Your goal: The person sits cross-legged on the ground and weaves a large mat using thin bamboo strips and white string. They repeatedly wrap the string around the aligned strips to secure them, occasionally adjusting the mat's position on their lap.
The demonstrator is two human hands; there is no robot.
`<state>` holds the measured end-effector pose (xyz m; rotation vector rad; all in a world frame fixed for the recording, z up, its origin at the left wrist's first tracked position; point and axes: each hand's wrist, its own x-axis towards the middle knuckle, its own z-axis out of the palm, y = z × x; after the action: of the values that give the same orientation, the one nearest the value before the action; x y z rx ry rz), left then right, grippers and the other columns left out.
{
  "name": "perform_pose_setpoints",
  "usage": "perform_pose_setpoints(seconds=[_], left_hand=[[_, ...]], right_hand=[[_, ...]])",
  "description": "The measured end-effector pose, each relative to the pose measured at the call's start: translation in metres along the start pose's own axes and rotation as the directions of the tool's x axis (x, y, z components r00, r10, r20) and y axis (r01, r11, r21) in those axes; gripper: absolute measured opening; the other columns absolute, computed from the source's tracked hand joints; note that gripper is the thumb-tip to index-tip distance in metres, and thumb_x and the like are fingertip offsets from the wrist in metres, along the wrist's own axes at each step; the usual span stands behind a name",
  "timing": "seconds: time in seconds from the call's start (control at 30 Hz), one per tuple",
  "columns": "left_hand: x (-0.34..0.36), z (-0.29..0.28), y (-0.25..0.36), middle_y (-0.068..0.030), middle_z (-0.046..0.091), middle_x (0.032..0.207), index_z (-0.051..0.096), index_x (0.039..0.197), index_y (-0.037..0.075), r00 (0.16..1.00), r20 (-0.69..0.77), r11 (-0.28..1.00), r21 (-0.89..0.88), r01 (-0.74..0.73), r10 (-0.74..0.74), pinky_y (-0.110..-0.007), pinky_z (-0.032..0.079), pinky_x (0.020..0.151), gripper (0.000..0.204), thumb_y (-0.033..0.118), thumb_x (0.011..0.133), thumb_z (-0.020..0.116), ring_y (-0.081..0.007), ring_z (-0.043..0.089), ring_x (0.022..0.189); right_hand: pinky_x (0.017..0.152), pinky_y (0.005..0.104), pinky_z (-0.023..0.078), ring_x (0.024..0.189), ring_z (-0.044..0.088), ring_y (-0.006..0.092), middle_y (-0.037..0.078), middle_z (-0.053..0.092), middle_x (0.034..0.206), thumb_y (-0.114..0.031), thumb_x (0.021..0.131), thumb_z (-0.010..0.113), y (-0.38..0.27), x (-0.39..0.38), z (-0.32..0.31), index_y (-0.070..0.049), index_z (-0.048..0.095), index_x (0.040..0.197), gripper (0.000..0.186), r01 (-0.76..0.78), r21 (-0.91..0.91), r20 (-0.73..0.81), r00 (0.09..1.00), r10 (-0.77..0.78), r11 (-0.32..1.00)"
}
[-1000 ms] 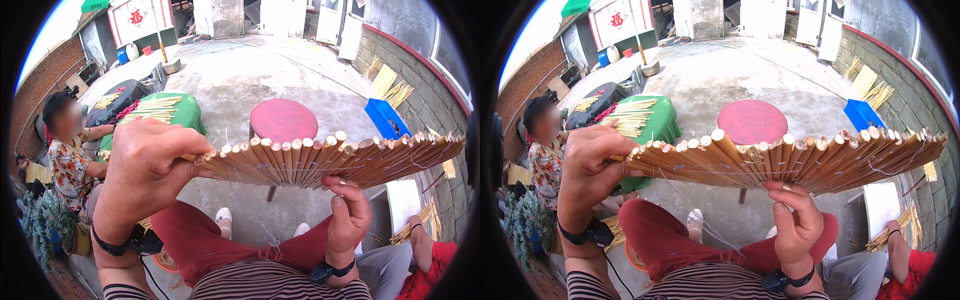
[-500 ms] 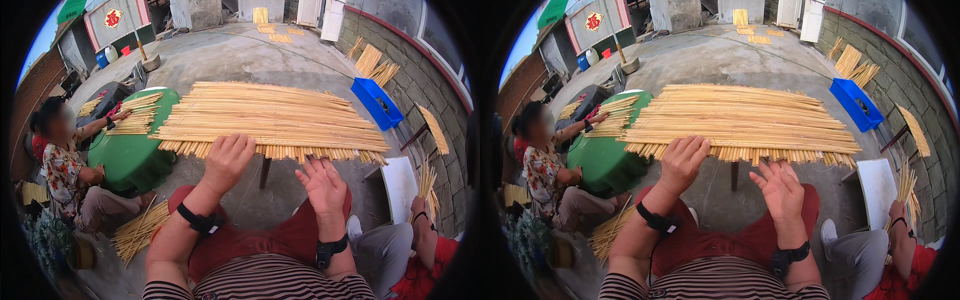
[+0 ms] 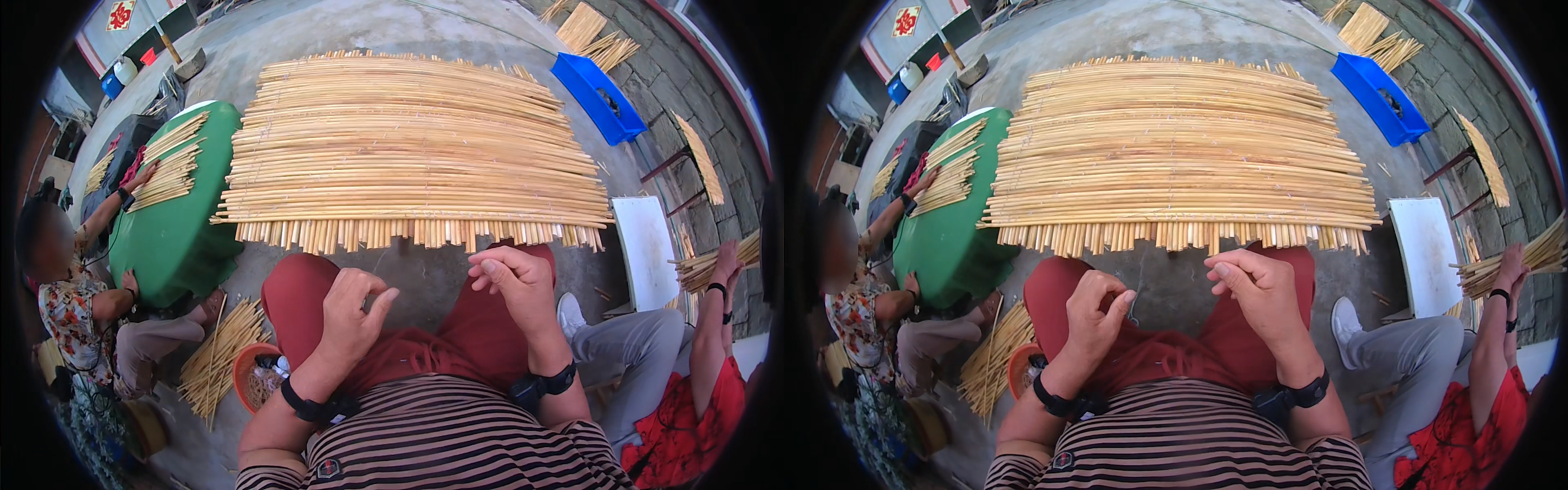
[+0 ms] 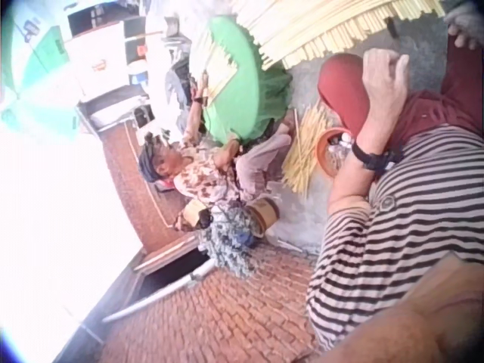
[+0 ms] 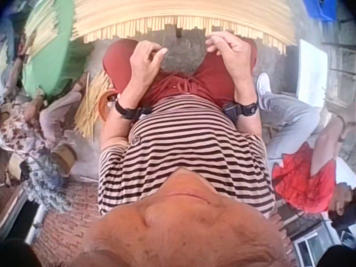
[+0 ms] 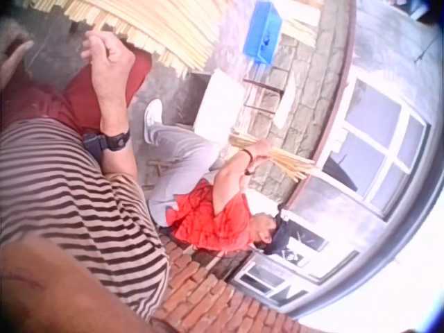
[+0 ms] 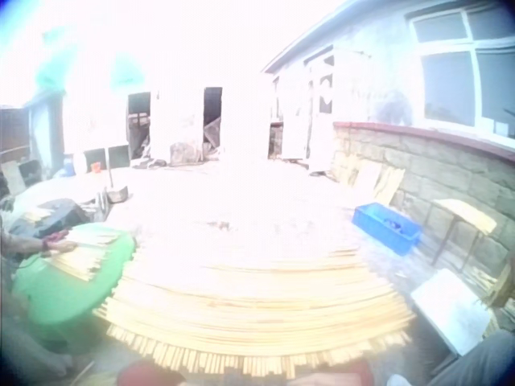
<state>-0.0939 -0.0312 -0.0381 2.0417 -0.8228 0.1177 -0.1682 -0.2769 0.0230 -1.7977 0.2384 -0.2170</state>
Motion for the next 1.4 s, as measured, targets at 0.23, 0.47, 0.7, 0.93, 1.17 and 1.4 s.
perform_pose_setpoints(seconds=[0.23,0.47,0.7,0.93,1.17,1.4], left_hand=[[0.050,0.022,-0.035,-0.0159,0.060,0.110,0.050,0.122,0.001,0.772,0.433,-0.086,-0.890,0.448,-0.466,-0.039,0.055,0.077,0.058,0.050,0.092,0.058,-0.0256,0.063,0.096],[0.080,0.036,-0.026,-0.0084,0.064,0.095,0.057,0.114,0.006,0.696,0.331,-0.196,-0.943,0.269,-0.638,-0.036,0.052,0.071,0.044,0.041,0.089,0.068,-0.0199,0.062,0.078],[0.088,0.045,-0.023,-0.0063,0.066,0.086,0.061,0.105,0.006,0.605,0.240,-0.115,-0.964,0.238,-0.759,-0.033,0.052,0.066,0.030,0.029,0.089,0.070,-0.0167,0.061,0.063],[0.092,0.040,-0.028,-0.0053,0.066,0.085,0.061,0.107,0.009,0.624,0.157,0.021,-0.963,0.268,-0.765,-0.037,0.052,0.068,0.024,0.026,0.091,0.066,-0.0153,0.061,0.063],[0.101,0.030,-0.016,-0.0061,0.067,0.090,0.064,0.103,0.003,0.658,0.023,0.137,-0.972,0.191,-0.752,-0.027,0.054,0.056,0.020,0.013,0.087,0.069,-0.0150,0.065,0.070],[0.091,0.043,-0.028,-0.0063,0.068,0.092,0.065,0.104,0.004,0.617,0.110,0.008,-0.983,0.185,-0.779,-0.029,0.056,0.058,0.022,0.016,0.087,0.071,-0.0153,0.065,0.070]], right_hand=[[0.074,0.0348,0.049,0.085,0.062,0.0252,0.007,0.066,0.086,-0.008,0.077,0.070,0.007,0.098,0.053,-0.006,0.071,0.091,0.014,0.552,-0.495,0.079,0.797,-0.598,0.671],[0.074,0.0394,0.046,0.082,0.057,0.0262,0.005,0.061,0.082,-0.009,0.072,0.071,0.009,0.113,0.076,-0.007,0.063,0.077,0.010,0.610,-0.591,0.182,0.739,-0.649,0.529],[0.069,0.0379,0.047,0.079,0.058,0.0271,0.006,0.061,0.080,-0.005,0.072,0.069,0.013,0.119,0.088,-0.007,0.058,0.077,0.012,0.666,-0.583,0.209,0.676,-0.707,0.465],[0.065,0.0354,0.048,0.075,0.060,0.0284,0.009,0.062,0.079,0.000,0.073,0.068,0.015,0.117,0.096,-0.004,0.059,0.079,0.012,0.637,-0.495,0.046,0.698,-0.715,0.590],[0.066,0.0365,0.047,0.073,0.057,0.0290,0.010,0.059,0.079,-0.001,0.075,0.067,0.015,0.117,0.097,-0.004,0.057,0.079,0.011,0.714,-0.386,-0.138,0.582,-0.802,0.584],[0.070,0.0385,0.048,0.079,0.059,0.0303,0.012,0.060,0.082,-0.003,0.075,0.068,0.017,0.116,0.098,-0.002,0.059,0.082,0.012,0.622,-0.360,-0.059,0.729,-0.682,0.696]])
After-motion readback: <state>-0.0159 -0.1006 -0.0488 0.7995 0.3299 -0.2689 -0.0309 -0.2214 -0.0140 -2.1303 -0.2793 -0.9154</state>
